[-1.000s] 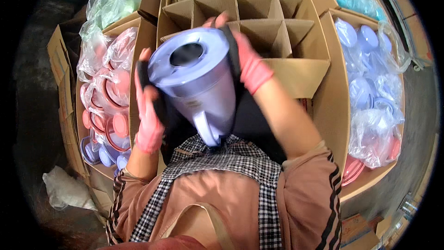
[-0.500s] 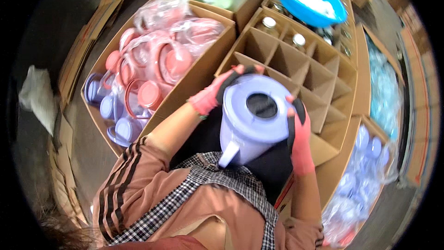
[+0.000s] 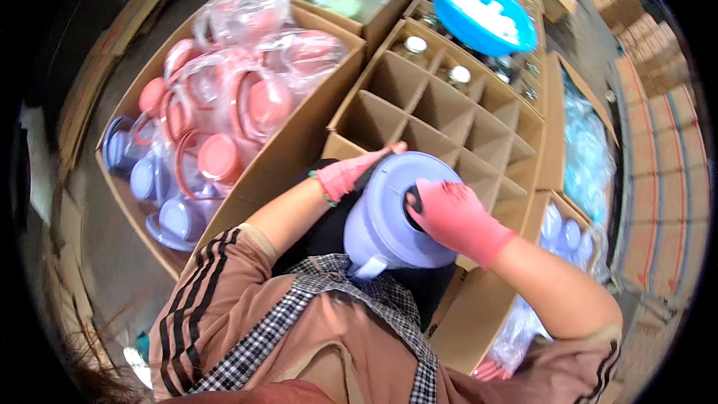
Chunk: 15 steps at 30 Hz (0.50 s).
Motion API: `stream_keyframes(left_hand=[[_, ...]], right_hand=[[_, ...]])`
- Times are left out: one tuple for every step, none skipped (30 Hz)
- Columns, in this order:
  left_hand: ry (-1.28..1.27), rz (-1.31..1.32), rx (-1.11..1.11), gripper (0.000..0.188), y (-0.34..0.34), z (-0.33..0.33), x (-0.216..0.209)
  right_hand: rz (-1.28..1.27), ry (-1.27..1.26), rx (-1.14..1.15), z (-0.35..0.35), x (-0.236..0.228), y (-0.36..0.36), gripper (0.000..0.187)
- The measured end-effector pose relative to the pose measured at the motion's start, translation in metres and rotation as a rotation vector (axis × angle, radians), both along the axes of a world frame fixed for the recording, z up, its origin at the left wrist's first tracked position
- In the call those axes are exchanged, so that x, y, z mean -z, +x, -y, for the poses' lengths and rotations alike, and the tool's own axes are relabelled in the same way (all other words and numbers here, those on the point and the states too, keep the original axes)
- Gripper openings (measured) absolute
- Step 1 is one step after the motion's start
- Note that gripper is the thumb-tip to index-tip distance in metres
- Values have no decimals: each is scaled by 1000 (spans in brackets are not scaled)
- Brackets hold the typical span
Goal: The person assembles purple electric kettles by inserting a metal heating element into the base, screwing on the lid, and placing the unit into a plastic bag. They then place the packaged kettles into a cardboard box.
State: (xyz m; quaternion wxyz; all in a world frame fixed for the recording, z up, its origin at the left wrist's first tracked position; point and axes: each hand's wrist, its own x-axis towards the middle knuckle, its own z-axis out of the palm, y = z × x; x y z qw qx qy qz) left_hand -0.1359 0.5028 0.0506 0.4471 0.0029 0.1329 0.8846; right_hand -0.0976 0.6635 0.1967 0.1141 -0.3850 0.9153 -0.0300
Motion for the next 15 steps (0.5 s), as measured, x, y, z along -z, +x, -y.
stream_keyframes(left_hand=[[-33,-63,13,35,3,7,-13],[-63,-128,25,36,4,10,-19],[-43,-151,16,38,1,12,-11],[-23,-172,15,39,-2,11,-2],[-72,-236,-5,40,-6,10,6],[-189,-376,-52,38,-3,13,-3],[-189,-338,-37,38,-1,11,-7],[-191,-301,-22,38,0,8,-8],[-218,-290,-9,38,-2,9,-5],[-168,-293,40,51,-7,8,5],[-181,-302,37,51,-9,5,14],[-196,-315,34,51,-10,2,11],[-269,-242,-20,48,-10,2,13],[-224,-225,3,46,-13,2,17],[-85,-179,66,45,-17,0,23]], right_hand=[[123,-16,59,0,6,-4,14],[243,-37,121,1,6,-12,16],[908,-94,849,28,-31,-20,16],[1002,-155,897,24,-35,-21,10],[618,-235,377,12,-28,-19,8],[225,-283,-133,7,-24,-15,7],[108,-164,-425,2,-24,-19,8],[-9,-40,-715,-2,-24,-28,9],[-34,67,-772,1,-26,-28,10],[-60,173,-827,2,-27,-28,12],[16,249,-643,6,-20,-24,14],[87,320,-455,11,-16,-21,16],[155,276,-231,18,-14,-17,18],[219,227,-5,26,-12,-11,20],[281,177,230,31,-12,-6,22]])
